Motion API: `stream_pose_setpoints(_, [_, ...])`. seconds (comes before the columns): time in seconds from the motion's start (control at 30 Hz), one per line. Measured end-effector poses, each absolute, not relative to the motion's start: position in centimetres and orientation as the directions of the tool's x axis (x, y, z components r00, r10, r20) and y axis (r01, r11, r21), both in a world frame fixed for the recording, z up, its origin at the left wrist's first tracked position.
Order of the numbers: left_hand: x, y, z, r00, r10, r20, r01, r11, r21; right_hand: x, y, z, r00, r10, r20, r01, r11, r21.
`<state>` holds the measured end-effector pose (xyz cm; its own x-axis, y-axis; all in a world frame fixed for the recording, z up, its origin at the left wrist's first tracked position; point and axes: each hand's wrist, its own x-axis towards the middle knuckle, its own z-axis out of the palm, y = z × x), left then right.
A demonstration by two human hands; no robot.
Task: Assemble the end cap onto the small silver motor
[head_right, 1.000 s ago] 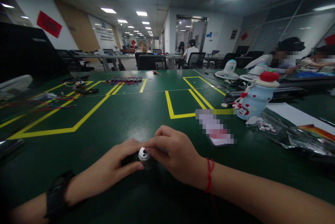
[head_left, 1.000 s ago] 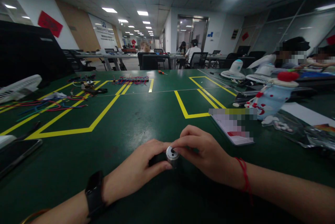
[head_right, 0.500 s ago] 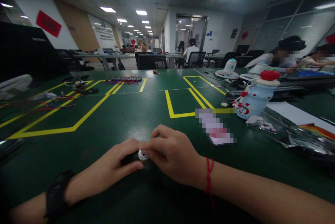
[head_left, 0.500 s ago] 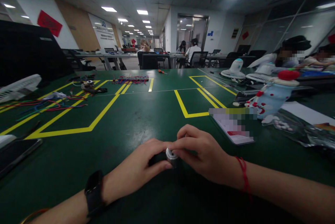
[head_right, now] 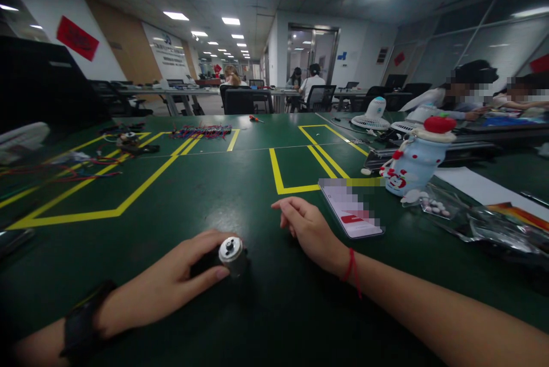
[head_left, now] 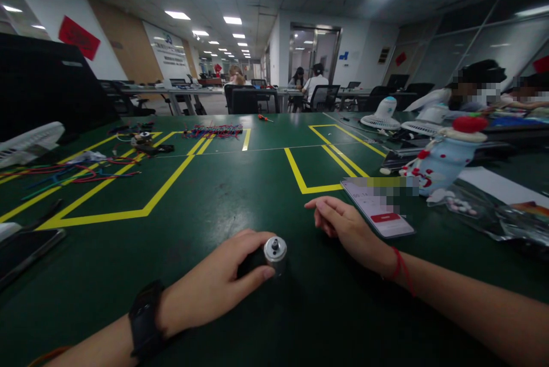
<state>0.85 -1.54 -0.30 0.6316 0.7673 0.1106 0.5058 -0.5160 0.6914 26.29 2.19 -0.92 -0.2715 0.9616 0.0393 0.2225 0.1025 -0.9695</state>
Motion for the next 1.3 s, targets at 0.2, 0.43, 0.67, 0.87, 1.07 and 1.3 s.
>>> stream_pose_setpoints(0.2, [0.8,-1.5,-0.5,0.632,0.767,0.109,0.506,-0.516,0.691,26.3,1.9,-0.7,-0.310,0.950,0.045,0.312,0.146,-0.939])
stream_pose_setpoints(0.43, [1.0,-1.6,-0.5,0.625,0.770,0.131,0.507,-0.527,0.682,24.6,1.0,0.1,-0.478,0.839,0.259,0.427,0.479,-0.767])
stream_pose_setpoints(0.67, [1.4,-1.5,-0.4,0.644,0.754,0.130,0.505,-0.546,0.668,22.9,-0.2,1.1,-0.488,0.771,0.409,0.320,0.594,-0.738])
stream_pose_setpoints(0.87, [1.3,-1.5,-0.3,0.649,0.751,0.121,0.492,-0.535,0.687,24.6,0.5,0.9,-0.466,0.808,0.361,0.357,0.545,-0.758])
stream_pose_setpoints(1.07, [1.0,-1.5,-0.3,0.636,0.762,0.123,0.506,-0.531,0.680,26.3,0.7,-0.1,-0.648,0.739,0.185,0.462,0.574,-0.676])
stream_pose_setpoints(1.3, [0.9,-1.3,-0.5,0.642,0.758,0.119,0.504,-0.534,0.679,26.4,0.9,-0.2,-0.649,0.744,0.155,0.468,0.552,-0.690])
